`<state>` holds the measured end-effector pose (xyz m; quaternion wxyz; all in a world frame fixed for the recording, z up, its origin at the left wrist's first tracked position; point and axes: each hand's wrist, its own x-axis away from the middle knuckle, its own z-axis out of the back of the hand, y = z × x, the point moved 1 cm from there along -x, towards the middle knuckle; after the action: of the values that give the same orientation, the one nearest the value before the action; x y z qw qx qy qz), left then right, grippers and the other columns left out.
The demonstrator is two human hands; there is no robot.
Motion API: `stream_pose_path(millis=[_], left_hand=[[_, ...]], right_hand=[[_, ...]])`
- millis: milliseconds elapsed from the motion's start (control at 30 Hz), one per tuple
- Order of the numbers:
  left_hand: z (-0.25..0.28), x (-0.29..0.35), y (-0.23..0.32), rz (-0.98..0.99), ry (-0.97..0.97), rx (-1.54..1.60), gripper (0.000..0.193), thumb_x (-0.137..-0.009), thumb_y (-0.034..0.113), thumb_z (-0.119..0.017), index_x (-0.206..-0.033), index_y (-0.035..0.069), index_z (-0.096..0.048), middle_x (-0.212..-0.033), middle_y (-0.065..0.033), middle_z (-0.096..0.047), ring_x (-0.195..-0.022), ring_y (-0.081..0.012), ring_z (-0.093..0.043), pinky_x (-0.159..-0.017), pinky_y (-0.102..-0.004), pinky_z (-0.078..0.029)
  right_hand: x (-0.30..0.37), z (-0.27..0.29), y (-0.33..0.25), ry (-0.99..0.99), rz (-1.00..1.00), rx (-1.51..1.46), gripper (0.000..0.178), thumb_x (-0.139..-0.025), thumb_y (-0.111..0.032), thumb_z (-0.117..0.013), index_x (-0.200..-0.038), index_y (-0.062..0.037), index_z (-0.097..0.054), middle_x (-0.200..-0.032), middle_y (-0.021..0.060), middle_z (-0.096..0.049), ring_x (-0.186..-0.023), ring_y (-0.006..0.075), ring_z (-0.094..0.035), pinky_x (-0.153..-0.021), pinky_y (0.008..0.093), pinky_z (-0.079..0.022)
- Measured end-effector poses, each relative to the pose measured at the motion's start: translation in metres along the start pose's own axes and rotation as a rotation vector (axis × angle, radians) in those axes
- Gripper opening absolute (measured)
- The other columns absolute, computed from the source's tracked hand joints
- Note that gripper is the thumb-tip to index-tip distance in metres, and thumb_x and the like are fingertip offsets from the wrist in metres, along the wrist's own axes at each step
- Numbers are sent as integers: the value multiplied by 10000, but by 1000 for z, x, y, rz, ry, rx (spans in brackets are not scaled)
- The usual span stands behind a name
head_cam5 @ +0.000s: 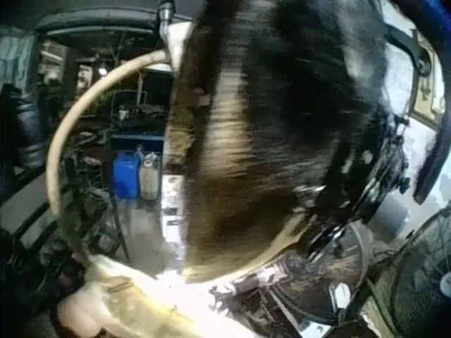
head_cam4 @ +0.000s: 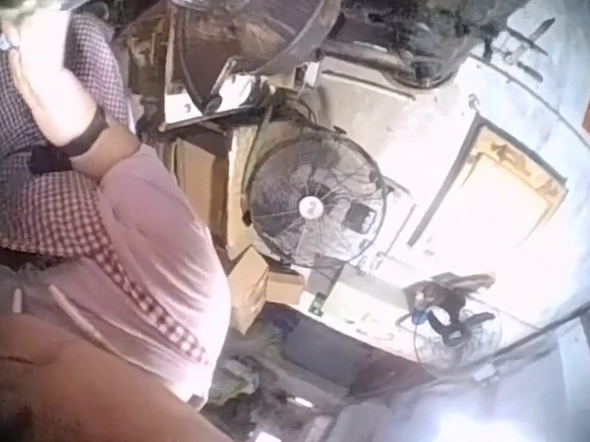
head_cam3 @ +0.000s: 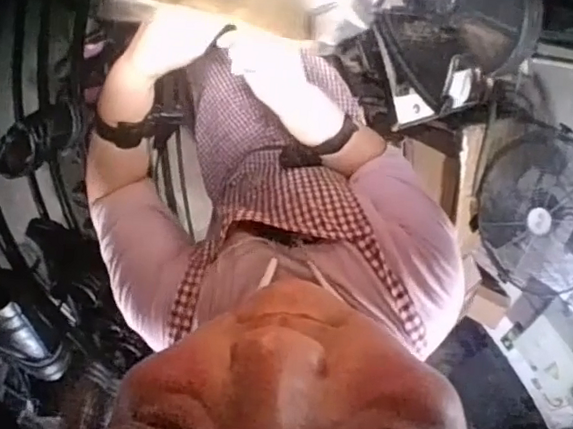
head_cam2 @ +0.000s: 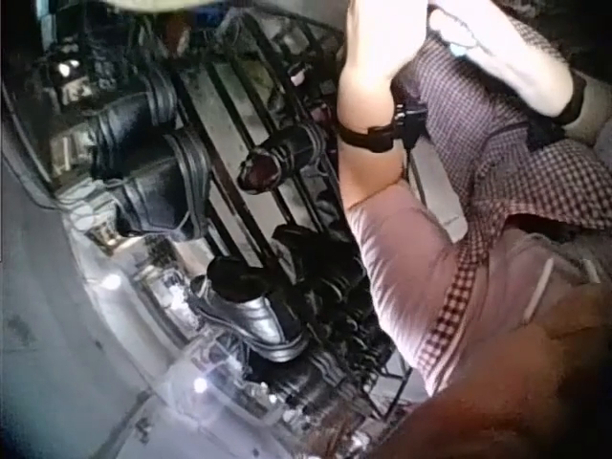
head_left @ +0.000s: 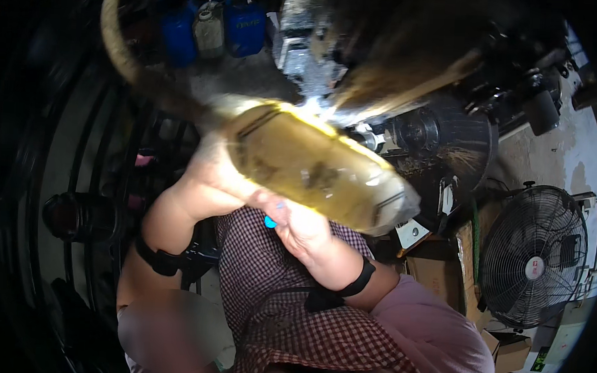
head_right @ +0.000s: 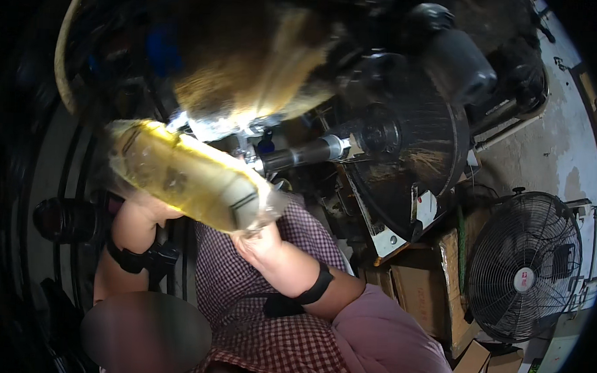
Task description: The recorder is assembling and finishing shoes using industrial machinery, including trimming thread, oiling components, and lasting shoes on a machine.
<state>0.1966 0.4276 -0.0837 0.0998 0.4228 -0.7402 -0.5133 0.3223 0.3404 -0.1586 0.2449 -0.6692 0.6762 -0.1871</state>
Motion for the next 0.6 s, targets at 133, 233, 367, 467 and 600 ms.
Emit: stream_pose_path(millis=[133, 233, 367, 467, 600], left_hand=[[6, 8, 16, 135, 144, -124, 733, -594, 87, -862, -1223, 16, -492, -1182, -94, -582, -1084, -193, -569, -935, -336, -474], [-2, 24, 34, 282, 313, -245, 644, -636, 14, -813, -1202, 23, -506, -1141, -94, -623, -1040, -180, -612, -901, -322, -507], [-9, 29, 44, -5, 30, -834, 673, -711, 12, -750, -1302, 17, -430, -1228, -122, -564, -1152, -188, -544, -956, -341, -467], [5, 55, 17, -213, -24, -1129, 221, -778, 9, -638, -995, -26, -651, -988, -167, -675, -913, -275, -664, -826, -359, -522], [-19, 66, 7, -117, -58, -1154, 117, -813, 8, -613, -901, -38, -674, -887, -180, -686, -799, -295, -678, -730, -334, -538]], right_hand=[[-8, -28, -9, -110, 59, -134, 215, -929, -53, -549, -1142, -51, -517, -1033, 73, -587, -941, 168, -575, -826, 287, -508], [-22, -26, 4, -111, -74, -264, 505, -888, -132, -625, -1319, -35, -379, -1239, 90, -497, -1145, 196, -488, -992, 338, -392], [-9, -14, 23, -146, 29, 68, 717, -805, -204, -731, -1377, -1, -350, -1334, 109, -460, -1252, 216, -438, -1078, 366, -317], [1, -15, -7, 11, -185, 422, 202, -885, -64, -628, -1052, 48, -603, -815, 48, -612, -619, 85, -503, -583, 207, -415], [21, 9, -38, -99, 176, 772, 515, -709, 32, -769, -1182, 23, -566, -1079, 65, -639, -838, 106, -616, -792, 249, -497]])
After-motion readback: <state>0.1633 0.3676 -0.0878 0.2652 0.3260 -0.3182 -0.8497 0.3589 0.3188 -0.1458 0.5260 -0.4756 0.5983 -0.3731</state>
